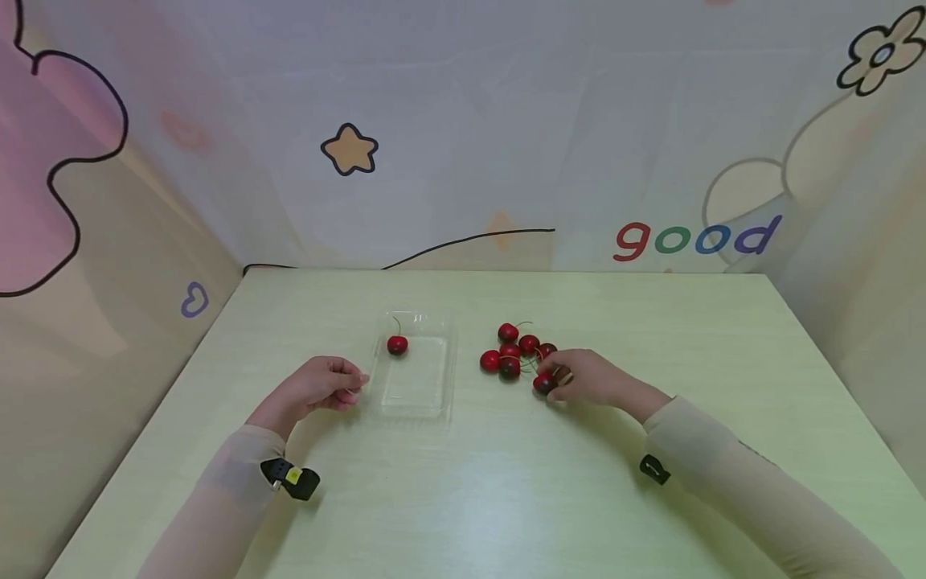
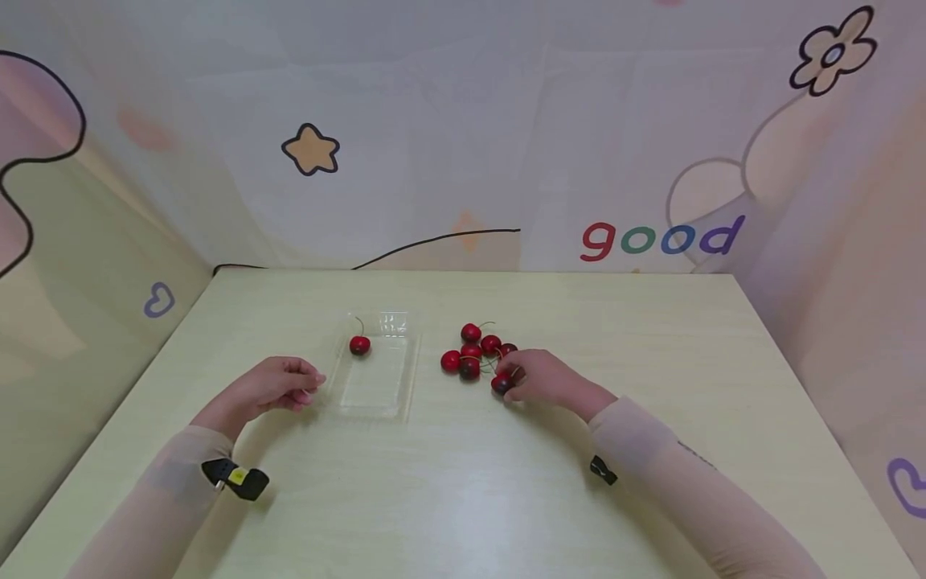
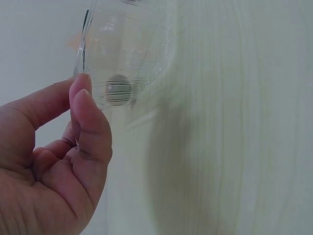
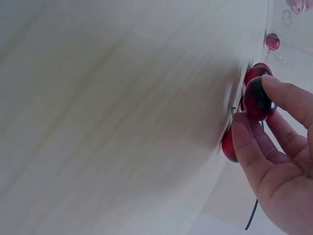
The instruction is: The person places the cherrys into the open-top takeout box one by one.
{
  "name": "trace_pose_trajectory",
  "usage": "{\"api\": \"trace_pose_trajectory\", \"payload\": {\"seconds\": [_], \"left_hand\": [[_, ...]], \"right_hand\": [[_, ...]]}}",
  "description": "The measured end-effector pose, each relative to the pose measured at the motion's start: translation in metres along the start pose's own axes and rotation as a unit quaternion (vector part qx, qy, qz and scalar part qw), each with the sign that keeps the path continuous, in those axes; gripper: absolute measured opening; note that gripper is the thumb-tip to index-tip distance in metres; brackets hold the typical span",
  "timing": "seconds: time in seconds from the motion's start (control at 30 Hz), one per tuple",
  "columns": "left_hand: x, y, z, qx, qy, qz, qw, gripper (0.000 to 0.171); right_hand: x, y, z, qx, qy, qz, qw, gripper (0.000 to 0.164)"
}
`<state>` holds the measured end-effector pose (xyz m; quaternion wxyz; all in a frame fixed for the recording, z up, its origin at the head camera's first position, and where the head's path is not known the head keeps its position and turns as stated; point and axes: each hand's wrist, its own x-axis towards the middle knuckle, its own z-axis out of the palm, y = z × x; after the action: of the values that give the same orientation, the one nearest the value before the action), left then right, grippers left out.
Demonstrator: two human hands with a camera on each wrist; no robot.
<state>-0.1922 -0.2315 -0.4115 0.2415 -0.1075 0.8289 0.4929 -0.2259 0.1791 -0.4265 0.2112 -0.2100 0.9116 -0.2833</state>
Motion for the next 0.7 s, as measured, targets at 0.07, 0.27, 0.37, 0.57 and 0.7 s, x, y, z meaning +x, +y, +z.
{"api": "trace_pose_trajectory", "payload": {"seconds": [0.07,0.27,0.37,0.57,0.7], "left_hand": [[-0.001,-0.001,0.000,0.001,-0.001,0.002,1.0000,0.021],[-0.002,-0.001,-0.001,-0.003,-0.005,0.008,1.0000,0.020],[-0.002,0.000,-0.001,-0.003,-0.003,0.008,1.0000,0.020],[-0.002,0.000,0.000,-0.001,-0.003,0.006,1.0000,0.020],[-0.002,0.000,0.000,0.000,-0.005,0.003,1.0000,0.020]], "right_hand": [[-0.001,-0.001,-0.001,-0.001,0.001,-0.001,1.000,0.036],[-0.003,-0.003,-0.006,0.005,0.003,-0.002,1.000,0.035],[-0.004,-0.004,-0.009,0.013,0.004,0.001,1.000,0.035],[-0.005,-0.007,-0.013,0.013,0.006,-0.001,1.000,0.035],[-0.008,-0.012,-0.017,0.009,0.010,-0.015,1.000,0.034]]}}
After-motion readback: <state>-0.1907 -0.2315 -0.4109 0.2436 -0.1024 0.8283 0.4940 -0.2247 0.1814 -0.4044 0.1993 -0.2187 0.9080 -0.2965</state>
